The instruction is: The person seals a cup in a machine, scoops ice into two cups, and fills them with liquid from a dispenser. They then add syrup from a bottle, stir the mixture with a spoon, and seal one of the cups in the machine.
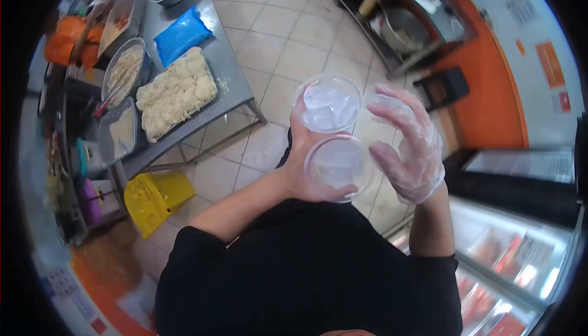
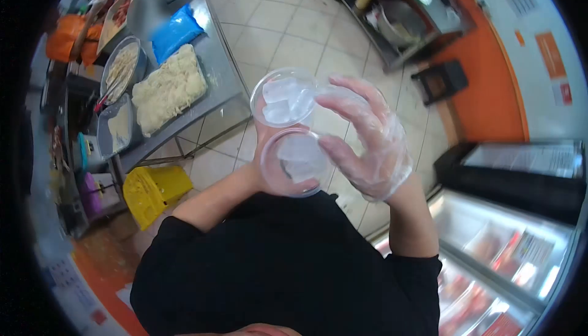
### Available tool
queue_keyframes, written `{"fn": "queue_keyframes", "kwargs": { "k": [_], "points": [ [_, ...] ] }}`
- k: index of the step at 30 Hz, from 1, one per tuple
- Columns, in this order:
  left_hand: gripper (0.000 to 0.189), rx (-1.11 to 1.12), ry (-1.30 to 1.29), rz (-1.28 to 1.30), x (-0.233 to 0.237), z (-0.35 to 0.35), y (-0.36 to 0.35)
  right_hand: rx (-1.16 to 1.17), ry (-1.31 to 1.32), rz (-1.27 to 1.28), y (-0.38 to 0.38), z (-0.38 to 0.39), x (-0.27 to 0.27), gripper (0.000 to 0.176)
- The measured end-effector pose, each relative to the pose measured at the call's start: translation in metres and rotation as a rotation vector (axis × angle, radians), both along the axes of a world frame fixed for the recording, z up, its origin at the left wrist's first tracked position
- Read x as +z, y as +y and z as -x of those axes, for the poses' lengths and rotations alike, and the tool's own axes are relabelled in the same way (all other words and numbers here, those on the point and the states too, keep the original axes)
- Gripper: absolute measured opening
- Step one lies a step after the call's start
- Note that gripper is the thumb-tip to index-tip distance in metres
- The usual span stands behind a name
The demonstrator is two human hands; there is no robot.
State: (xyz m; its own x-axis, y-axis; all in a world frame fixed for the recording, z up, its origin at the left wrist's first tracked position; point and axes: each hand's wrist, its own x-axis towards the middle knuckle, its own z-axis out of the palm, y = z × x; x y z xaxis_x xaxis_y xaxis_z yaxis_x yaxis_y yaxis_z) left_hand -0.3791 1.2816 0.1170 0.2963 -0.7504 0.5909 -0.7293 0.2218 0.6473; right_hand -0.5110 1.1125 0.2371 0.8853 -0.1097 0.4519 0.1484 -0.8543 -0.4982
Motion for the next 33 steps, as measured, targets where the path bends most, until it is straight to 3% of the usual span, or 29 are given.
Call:
{"fn": "queue_keyframes", "kwargs": {
  "k": [2,4,8,10,16,18,19,24,27,30,33],
  "points": [
    [0.087,0.028,0.149,0.188,-0.005,-0.035,-0.033,0.001,-0.021,-0.038,-0.037,-0.04,0.006,0.041],
    [0.091,0.028,0.118,0.194,-0.007,-0.076,-0.07,0.013,-0.035,0.034,-0.071,-0.077,0.004,0.038],
    [0.09,-0.003,0.136,0.055,0.006,-0.147,-0.138,-0.017,-0.002,-0.014,-0.131,-0.151,0.002,0.035],
    [0.089,-0.032,-0.001,0.019,0.012,-0.179,-0.176,-0.097,0.016,0.083,-0.171,-0.184,0.013,0.033],
    [0.087,-0.039,0.012,-0.029,0.004,-0.259,-0.291,0.028,-0.049,0.255,-0.286,-0.283,0.023,0.033],
    [0.086,-0.008,0.003,-0.023,-0.004,-0.283,-0.33,0.006,0.223,0.36,-0.32,-0.314,0.029,0.029],
    [0.086,0.01,-0.008,-0.011,-0.008,-0.294,-0.348,0.029,0.211,0.396,-0.337,-0.334,0.025,0.029],
    [0.084,0.146,-0.07,-0.02,-0.005,-0.36,-0.437,0.201,0.373,0.472,-0.415,-0.43,0.04,0.043],
    [0.081,0.291,-0.179,-0.219,0.003,-0.394,-0.479,0.255,0.588,0.501,-0.453,-0.496,0.039,0.046],
    [0.082,0.414,0.106,0.269,-0.022,-0.43,-0.52,0.361,0.585,0.473,-0.49,-0.561,0.032,0.049],
    [0.085,0.587,0.012,0.114,-0.018,-0.478,-0.542,0.376,0.628,0.41,-0.513,-0.626,0.032,0.05]
  ]
}}
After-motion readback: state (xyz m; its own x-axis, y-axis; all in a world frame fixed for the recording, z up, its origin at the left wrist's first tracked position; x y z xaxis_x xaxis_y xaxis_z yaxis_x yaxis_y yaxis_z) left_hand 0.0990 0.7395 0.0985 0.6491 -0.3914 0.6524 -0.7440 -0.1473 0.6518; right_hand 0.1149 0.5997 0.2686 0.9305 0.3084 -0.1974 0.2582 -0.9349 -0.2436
